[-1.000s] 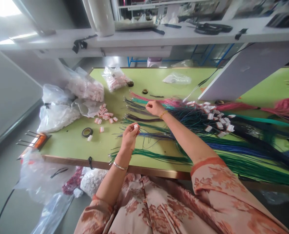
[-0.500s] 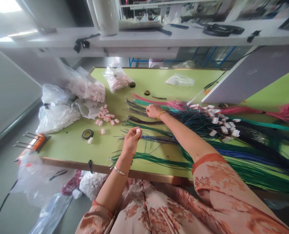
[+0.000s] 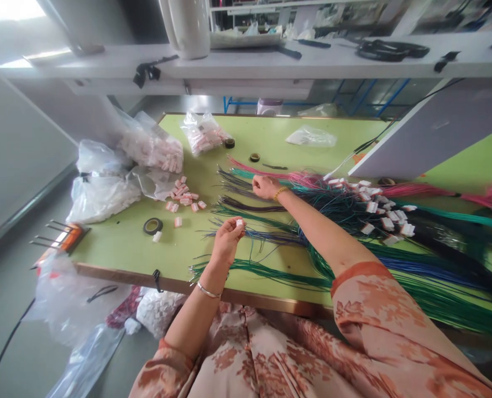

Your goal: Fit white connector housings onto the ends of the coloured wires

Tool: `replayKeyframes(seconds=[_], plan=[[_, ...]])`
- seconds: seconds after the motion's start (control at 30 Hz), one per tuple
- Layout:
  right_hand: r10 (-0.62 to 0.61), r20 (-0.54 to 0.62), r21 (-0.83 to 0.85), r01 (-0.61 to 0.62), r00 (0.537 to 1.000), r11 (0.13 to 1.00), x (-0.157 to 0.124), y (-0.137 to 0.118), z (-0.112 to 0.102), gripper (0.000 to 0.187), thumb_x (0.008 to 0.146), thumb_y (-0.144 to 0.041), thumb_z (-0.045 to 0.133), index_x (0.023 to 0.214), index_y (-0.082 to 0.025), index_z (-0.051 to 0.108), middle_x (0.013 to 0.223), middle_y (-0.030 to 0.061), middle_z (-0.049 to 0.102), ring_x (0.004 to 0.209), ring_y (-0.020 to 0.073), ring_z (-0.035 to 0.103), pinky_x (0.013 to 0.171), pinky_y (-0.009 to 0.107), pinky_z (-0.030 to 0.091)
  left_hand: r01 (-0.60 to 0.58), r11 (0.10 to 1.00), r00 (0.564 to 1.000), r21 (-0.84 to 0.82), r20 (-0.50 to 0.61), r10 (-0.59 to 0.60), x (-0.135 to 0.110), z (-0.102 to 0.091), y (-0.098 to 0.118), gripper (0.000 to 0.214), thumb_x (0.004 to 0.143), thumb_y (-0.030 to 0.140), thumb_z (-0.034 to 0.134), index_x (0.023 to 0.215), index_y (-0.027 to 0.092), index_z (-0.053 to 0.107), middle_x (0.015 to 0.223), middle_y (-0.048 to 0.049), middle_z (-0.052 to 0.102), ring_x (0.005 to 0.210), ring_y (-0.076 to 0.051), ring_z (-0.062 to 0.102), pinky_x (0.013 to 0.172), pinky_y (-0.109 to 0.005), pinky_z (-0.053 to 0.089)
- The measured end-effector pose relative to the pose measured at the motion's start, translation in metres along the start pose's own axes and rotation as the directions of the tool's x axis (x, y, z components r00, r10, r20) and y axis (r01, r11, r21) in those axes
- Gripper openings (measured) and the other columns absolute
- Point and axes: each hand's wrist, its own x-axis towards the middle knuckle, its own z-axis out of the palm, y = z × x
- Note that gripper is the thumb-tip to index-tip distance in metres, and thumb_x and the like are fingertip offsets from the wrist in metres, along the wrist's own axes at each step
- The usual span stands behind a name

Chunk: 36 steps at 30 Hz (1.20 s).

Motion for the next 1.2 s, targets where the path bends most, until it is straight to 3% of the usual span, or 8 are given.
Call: replayKeyframes(seconds=[0.27,0.33,0.43,0.5,0.77,0.97,1.2], plan=[[-0.017,-0.115,0.281,0.049,0.993,0.959,0.02,-0.008,0.009,0.013,0.083,-0.02,0.055,0.086,-0.015,0.067,0.084,0.0047,0.071,0.072,0.0129,0.059,0.068,0.022,0.042,0.003,1.0,1.0,0.0,0.004,-0.003,-0.002,0.001,0.003,0.037,0.058,0.023,0.087,0.089,0.015,0.069,0.084,-0.0023,0.069,0.071,-0.007,0.058,0.068,-0.021,0.044],[0.029,-0.128,0.259,0.005,0.991,0.966,0.026,-0.012,0.008,0.012,0.081,-0.02,0.057,0.084,-0.015,0.067,0.083,0.0057,0.071,0.073,0.0145,0.06,0.068,0.024,0.043,-0.002,1.0,1.0,0.005,0.01,0.002,-0.001,0.001,0.003,0.037,0.058,0.023,0.086,0.09,0.015,0.069,0.084,-0.0022,0.068,0.071,-0.008,0.058,0.068,-0.022,0.045],[0.178,-0.146,0.165,-0.153,0.973,0.974,0.035,-0.021,0.004,0.008,0.077,-0.018,0.061,0.08,-0.016,0.068,0.081,0.0084,0.071,0.073,0.0184,0.061,0.068,0.027,0.044,-0.009,1.0,1.0,0.016,0.011,0.009,-0.001,0.001,0.003,0.037,0.059,0.024,0.086,0.091,0.016,0.069,0.085,-0.0025,0.068,0.071,-0.008,0.058,0.069,-0.023,0.045],[0.209,-0.154,0.183,-0.18,0.966,0.966,0.04,-0.028,0.0,0.008,0.076,-0.018,0.062,0.079,-0.016,0.069,0.081,0.0089,0.072,0.073,0.0188,0.061,0.068,0.028,0.045,-0.01,1.0,1.0,0.017,0.006,0.01,-0.001,0.001,0.003,0.037,0.059,0.024,0.086,0.091,0.016,0.069,0.085,-0.0024,0.068,0.072,-0.008,0.058,0.069,-0.023,0.045],[-0.017,-0.192,0.42,0.098,0.981,0.902,0.049,-0.072,-0.011,0.01,0.078,-0.016,0.057,0.076,-0.013,0.067,0.079,0.0049,0.07,0.072,0.0129,0.058,0.069,0.023,0.044,-0.012,1.0,1.0,-0.014,-0.001,0.012,-0.002,0.003,0.003,0.032,0.063,0.019,0.083,0.091,0.014,0.068,0.083,-0.0021,0.067,0.069,-0.007,0.056,0.068,-0.022,0.044],[-0.085,-0.208,0.58,0.193,0.974,0.792,0.025,-0.089,-0.02,0.007,0.073,-0.018,0.059,0.071,-0.013,0.063,0.073,0.0035,0.068,0.066,0.0114,0.055,0.064,0.022,0.042,-0.035,0.998,0.999,-0.05,0.005,0.035,-0.002,0.002,0.003,0.032,0.063,0.018,0.083,0.091,0.015,0.068,0.084,-0.002,0.066,0.069,-0.007,0.054,0.068,-0.023,0.042],[-0.162,-0.196,0.688,0.253,0.967,0.68,-0.045,-0.079,-0.023,0.019,0.075,-0.031,0.057,0.071,-0.013,0.063,0.064,0.0008,0.062,0.059,0.0099,0.049,0.057,0.022,0.038,-0.028,0.984,0.999,-0.174,0.027,0.034,0.002,0.001,0.003,0.03,0.065,0.014,0.079,0.092,0.017,0.067,0.088,-0.0023,0.064,0.074,-0.009,0.054,0.069,-0.023,0.043]])
